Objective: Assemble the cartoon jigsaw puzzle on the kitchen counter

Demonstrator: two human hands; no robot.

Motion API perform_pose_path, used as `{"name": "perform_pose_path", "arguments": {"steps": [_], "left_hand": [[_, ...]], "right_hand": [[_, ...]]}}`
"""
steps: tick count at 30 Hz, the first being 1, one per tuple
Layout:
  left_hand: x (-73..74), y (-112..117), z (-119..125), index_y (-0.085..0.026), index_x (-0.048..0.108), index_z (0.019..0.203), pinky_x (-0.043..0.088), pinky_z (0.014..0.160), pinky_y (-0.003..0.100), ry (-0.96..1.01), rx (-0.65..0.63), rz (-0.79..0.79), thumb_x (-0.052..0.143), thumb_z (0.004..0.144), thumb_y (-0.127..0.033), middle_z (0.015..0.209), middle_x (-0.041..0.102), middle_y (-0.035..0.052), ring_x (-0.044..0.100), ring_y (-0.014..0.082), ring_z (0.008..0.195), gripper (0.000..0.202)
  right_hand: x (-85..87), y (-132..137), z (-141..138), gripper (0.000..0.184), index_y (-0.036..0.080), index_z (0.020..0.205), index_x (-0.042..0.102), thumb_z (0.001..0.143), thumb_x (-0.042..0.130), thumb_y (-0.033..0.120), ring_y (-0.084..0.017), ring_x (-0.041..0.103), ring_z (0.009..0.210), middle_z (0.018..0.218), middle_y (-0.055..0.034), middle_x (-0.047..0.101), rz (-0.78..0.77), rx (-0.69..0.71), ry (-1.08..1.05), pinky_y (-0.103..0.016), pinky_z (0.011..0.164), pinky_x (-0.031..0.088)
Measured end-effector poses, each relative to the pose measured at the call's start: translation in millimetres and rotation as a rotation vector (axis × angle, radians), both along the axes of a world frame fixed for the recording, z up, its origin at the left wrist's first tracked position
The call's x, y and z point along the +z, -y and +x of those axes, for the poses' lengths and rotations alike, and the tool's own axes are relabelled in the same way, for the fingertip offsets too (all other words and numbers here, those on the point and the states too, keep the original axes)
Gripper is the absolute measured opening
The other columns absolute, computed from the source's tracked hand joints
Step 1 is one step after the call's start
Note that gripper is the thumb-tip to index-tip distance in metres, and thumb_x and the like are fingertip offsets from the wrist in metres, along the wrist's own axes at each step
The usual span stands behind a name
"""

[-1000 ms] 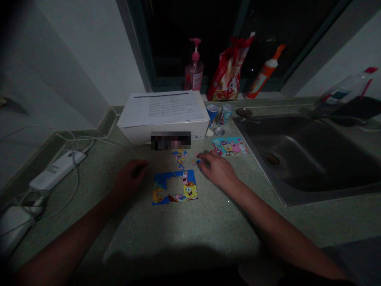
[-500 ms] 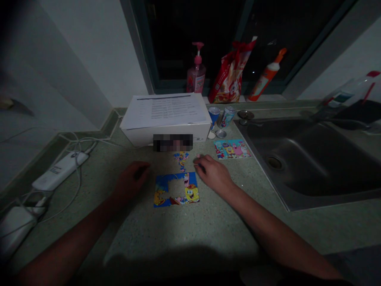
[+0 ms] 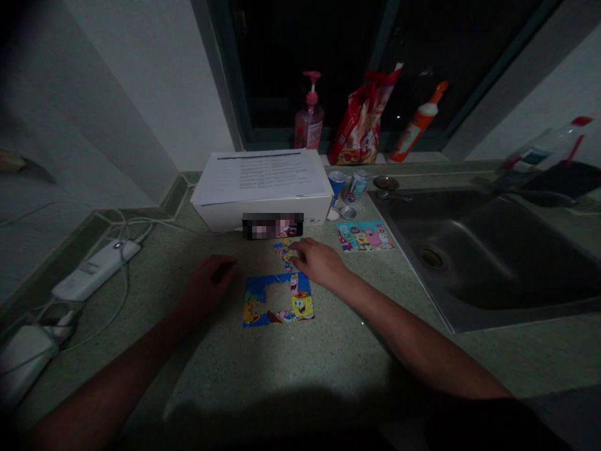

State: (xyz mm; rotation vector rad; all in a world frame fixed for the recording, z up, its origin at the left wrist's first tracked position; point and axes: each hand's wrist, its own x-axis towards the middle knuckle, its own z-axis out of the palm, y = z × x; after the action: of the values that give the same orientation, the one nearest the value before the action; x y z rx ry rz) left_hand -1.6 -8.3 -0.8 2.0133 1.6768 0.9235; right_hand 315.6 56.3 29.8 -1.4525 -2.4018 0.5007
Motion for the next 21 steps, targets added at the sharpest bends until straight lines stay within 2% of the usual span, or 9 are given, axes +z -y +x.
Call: {"name": "perform_pose_path", "arguments": {"steps": [6,12,21], "left_hand": [[-0.8,1,0,-0.023,0.075,0.113,0.061,0.098,0.049,0.007,-0.001,0.001,0.057,0.099,-0.033,0.110,0.077,0.0106,0.074,0.0288,0.103,0.024],[1.3,1,1,-0.022,0.074,0.112,0.061,0.098,0.048,-0.003,-0.009,0.003,0.057,0.099,-0.033,0.110,0.077,0.0109,0.074,0.0290,0.104,0.024],[1.6,1,1,-0.022,0.074,0.112,0.060,0.102,0.049,0.006,-0.009,-0.019,0.056,0.099,-0.035,0.112,0.077,0.0106,0.073,0.0291,0.106,0.026]], "right_hand": [[-10.3,-9,-8,0.037,0.026,0.131,0.081,0.096,0.067,0.028,-0.028,0.076,0.092,0.114,-0.0121,0.082,-0.016,-0.008,0.009,-0.039,0.075,0.053],[-11.9,-11,-7,0.035,0.027,0.127,0.081,0.097,0.065,0.026,-0.031,0.078,0.099,0.125,-0.0126,0.082,0.013,-0.024,0.033,-0.040,0.076,0.055],[-3.1,-14,-12,0.027,0.024,0.119,0.080,0.097,0.066,0.027,-0.028,0.073,0.089,0.105,-0.0113,0.082,-0.033,-0.036,0.086,-0.036,0.069,0.045]]}}
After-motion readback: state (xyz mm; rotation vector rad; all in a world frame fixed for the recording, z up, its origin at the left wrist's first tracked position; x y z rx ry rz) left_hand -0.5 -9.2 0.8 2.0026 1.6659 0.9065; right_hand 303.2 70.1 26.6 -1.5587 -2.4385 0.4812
